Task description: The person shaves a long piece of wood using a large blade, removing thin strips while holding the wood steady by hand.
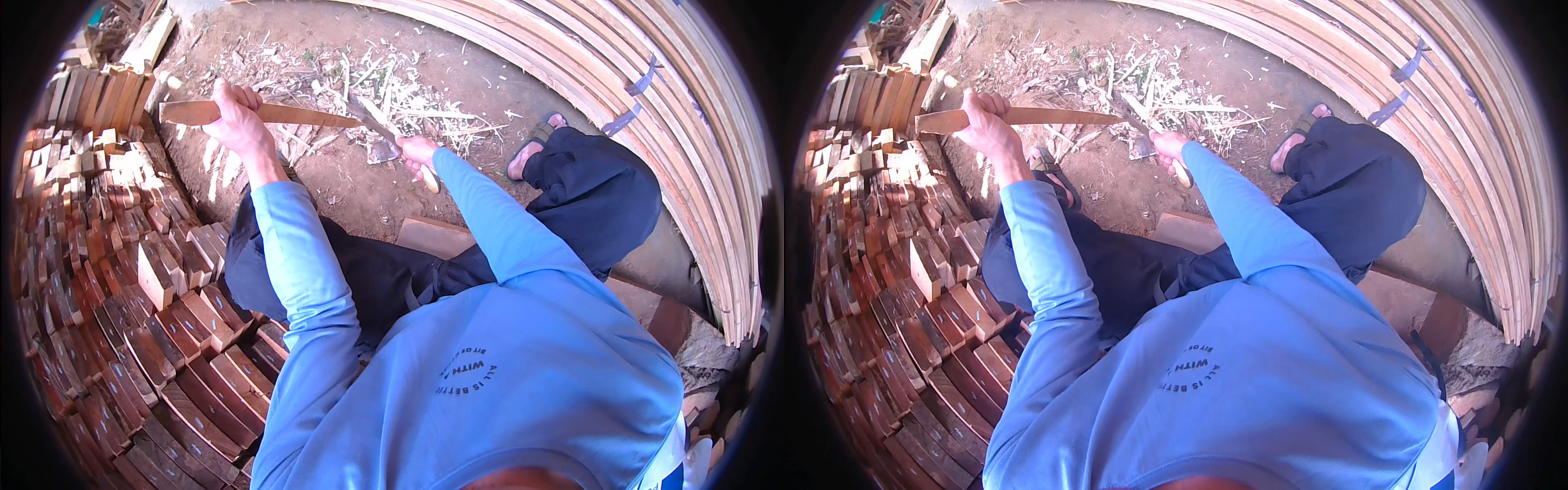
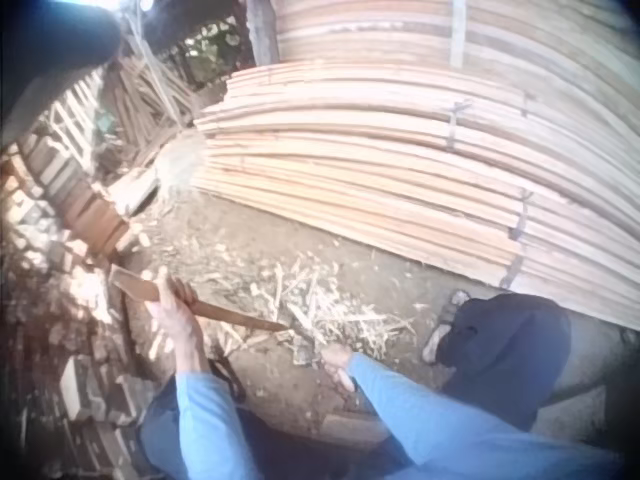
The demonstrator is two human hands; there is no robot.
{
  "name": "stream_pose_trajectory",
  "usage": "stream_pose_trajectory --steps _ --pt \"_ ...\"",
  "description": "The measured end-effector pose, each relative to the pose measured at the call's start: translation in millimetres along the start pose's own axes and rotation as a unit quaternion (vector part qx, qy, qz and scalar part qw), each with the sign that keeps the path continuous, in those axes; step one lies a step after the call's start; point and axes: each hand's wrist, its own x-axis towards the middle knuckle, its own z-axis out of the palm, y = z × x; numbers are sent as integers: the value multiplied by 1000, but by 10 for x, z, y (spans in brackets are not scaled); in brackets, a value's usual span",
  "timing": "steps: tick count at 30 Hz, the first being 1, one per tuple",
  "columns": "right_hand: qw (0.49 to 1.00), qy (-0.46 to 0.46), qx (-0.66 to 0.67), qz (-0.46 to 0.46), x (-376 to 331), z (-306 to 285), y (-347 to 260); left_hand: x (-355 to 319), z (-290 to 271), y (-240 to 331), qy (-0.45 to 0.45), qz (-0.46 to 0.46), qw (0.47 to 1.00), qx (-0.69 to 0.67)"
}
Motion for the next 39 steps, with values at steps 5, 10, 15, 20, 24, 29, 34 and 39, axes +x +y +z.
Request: stream_pose_trajectory --steps 5,10,15,20,24,29,34,39 --pt "996 -7 94 0 -108 -4 -19 54 -68 -42 14 9 1000 -4" --pt "922 126 -365 4 13 35 169 29 3 -8 23 -1 1000 8" --pt "840 224 -467 -162 355 -121 475 -6 144 -5 3 9 1000 4" --pt "919 104 -378 -50 -95 -154 138 -6 -7 -18 15 16 1000 17" --pt "973 111 -200 -28 -178 -50 112 21 -90 -38 15 27 999 9" --pt "960 109 -248 -69 -89 101 236 29 -24 -33 24 16 999 20" --pt "980 81 -175 -60 -229 300 -184 63 -139 -28 45 18 998 36" --pt "987 69 -83 -118 -367 252 -355 57 -187 -41 51 10 998 25"
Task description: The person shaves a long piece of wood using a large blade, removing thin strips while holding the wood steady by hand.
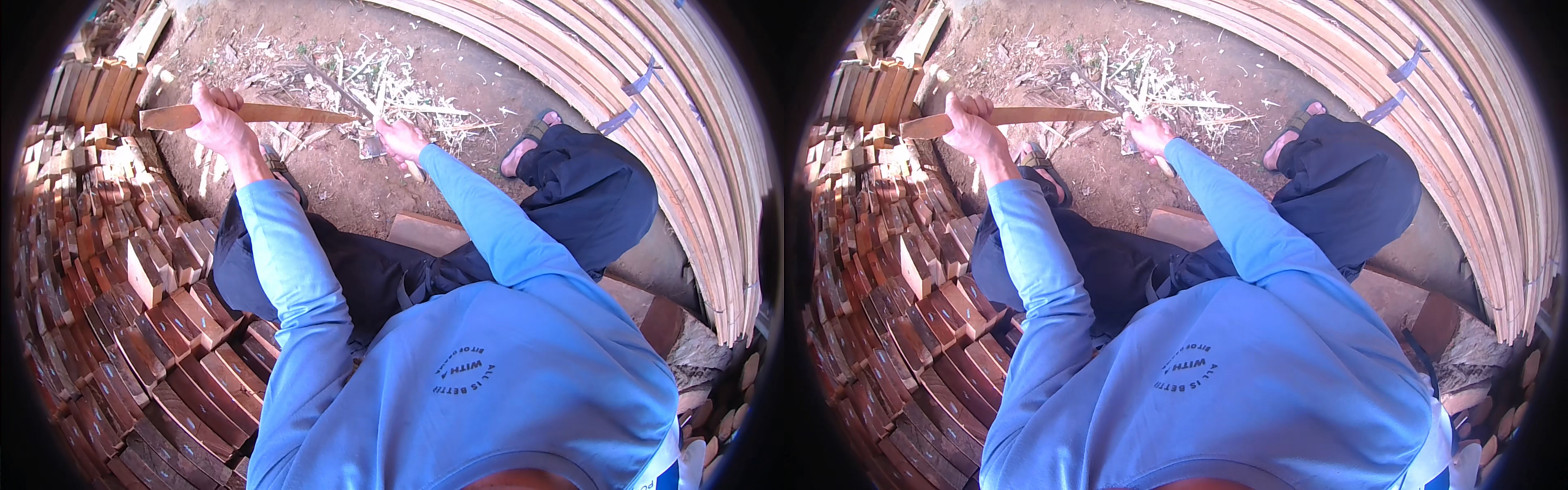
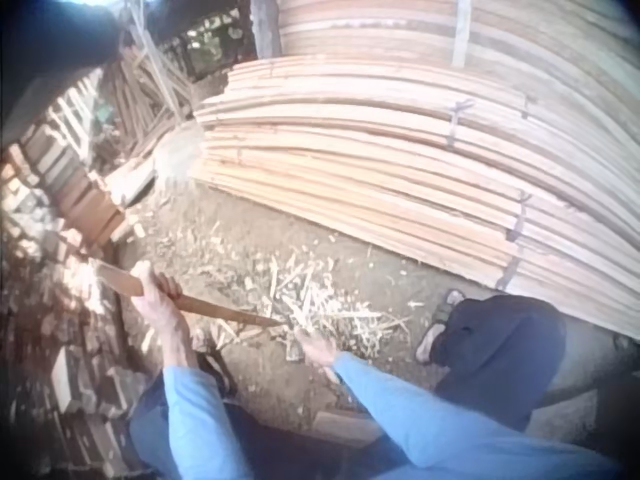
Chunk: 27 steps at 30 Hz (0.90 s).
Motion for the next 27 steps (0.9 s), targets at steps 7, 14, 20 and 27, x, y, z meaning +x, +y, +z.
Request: stream_pose_trajectory --steps 7,14,20,27 --pt "988 17 -111 110 58 87 537 7 22 13 2 -2 1000 12" --pt "999 17 26 44 118 -79 351 21 39 -6 -1 9 1000 -9" --pt "992 -11 -55 111 157 11 660 43 42 6 16 -11 1000 -15" --pt "994 -7 100 46 146 -89 459 17 46 -3 0 14 1000 -13"
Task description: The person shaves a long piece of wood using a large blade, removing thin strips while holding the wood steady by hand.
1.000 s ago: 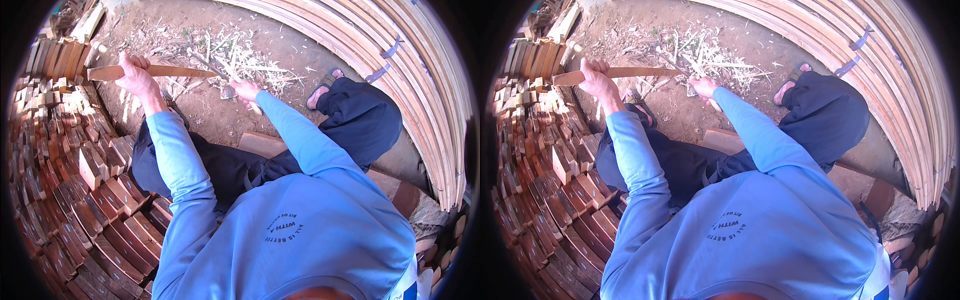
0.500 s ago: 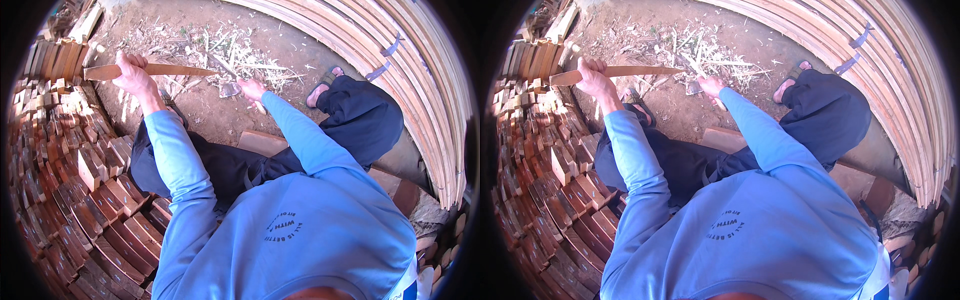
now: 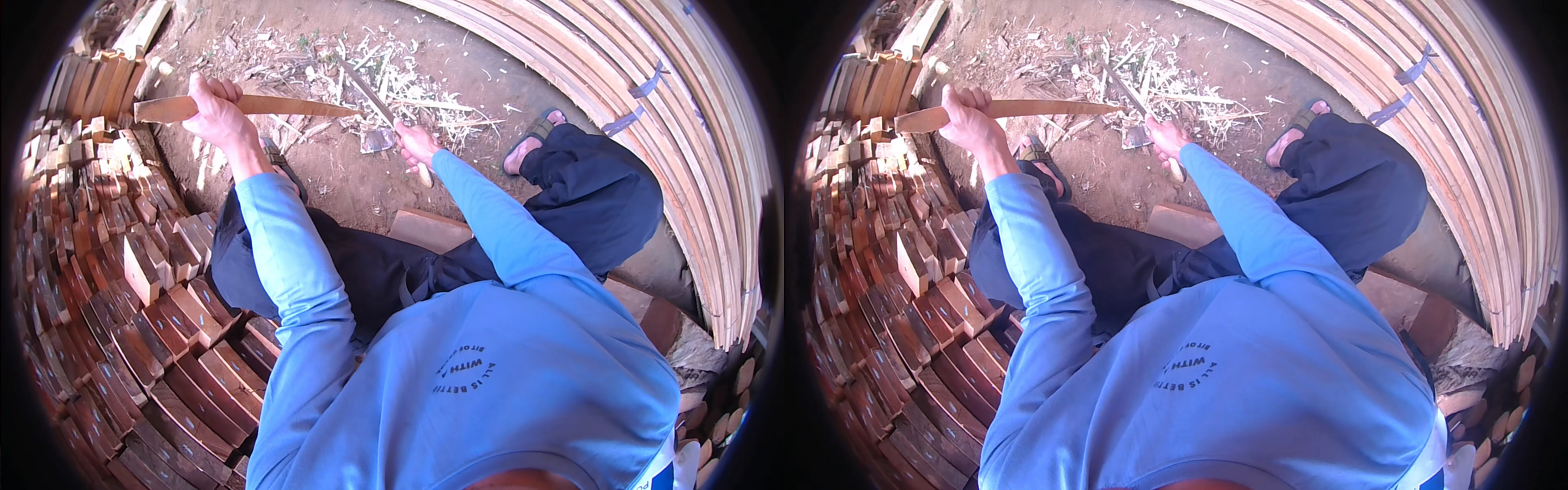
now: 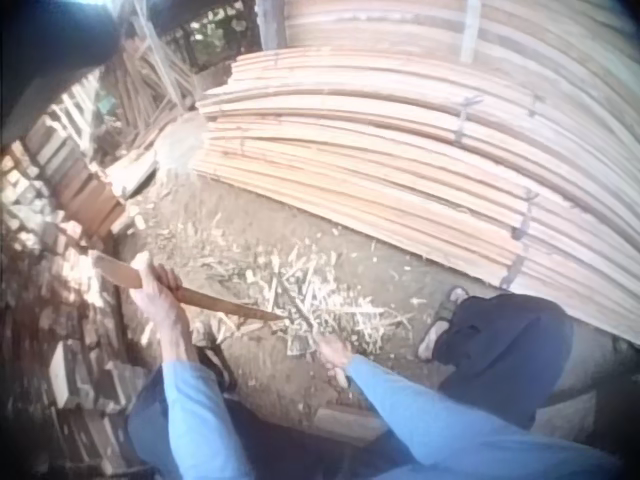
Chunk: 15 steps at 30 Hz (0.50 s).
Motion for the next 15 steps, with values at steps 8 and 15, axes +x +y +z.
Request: stream_pose_trajectory --steps 8,15 --pt "994 12 -87 61 15 60 -39 -18 3 3 -5 -16 1000 11" --pt "991 76 -111 6 41 206 92 -9 39 -23 -15 7 1000 13"
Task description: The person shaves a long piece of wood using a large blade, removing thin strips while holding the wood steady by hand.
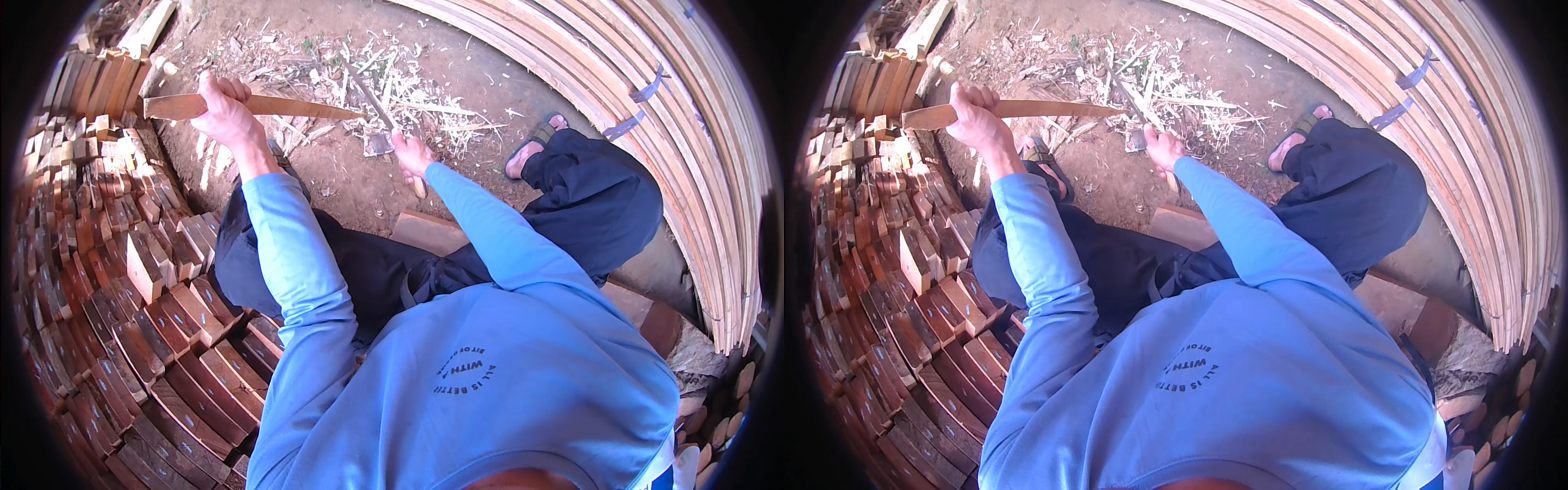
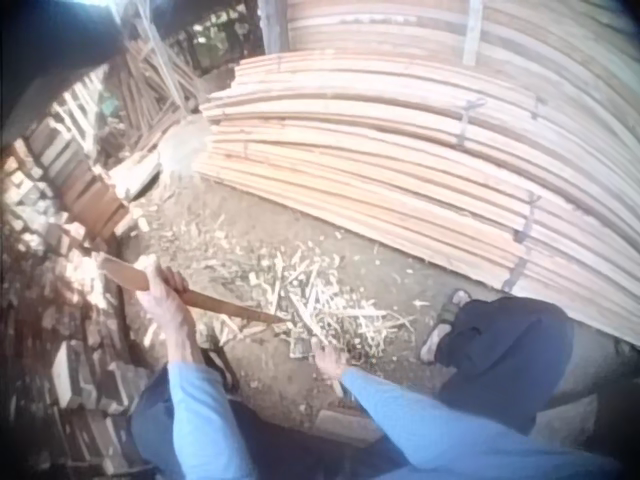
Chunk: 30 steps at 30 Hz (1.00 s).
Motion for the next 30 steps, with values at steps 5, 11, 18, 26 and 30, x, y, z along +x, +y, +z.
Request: stream_pose_trajectory --steps 5,11,18,26,30 --pt "995 -62 -67 25 16 -114 -11 -20 -8 37 10 -13 1000 -17" --pt "999 -36 -14 -19 -178 -44 -175 -10 -37 -2 -2 -11 1000 -9" --pt "995 -72 -51 40 133 -183 -1 -68 42 61 -9 -9 1000 -13" --pt "995 -72 2 64 -86 -3 30 -22 -15 11 -2 -13 1000 -27" --pt "997 -47 -31 58 -72 -36 -29 4 33 20 6 -16 1000 -22"
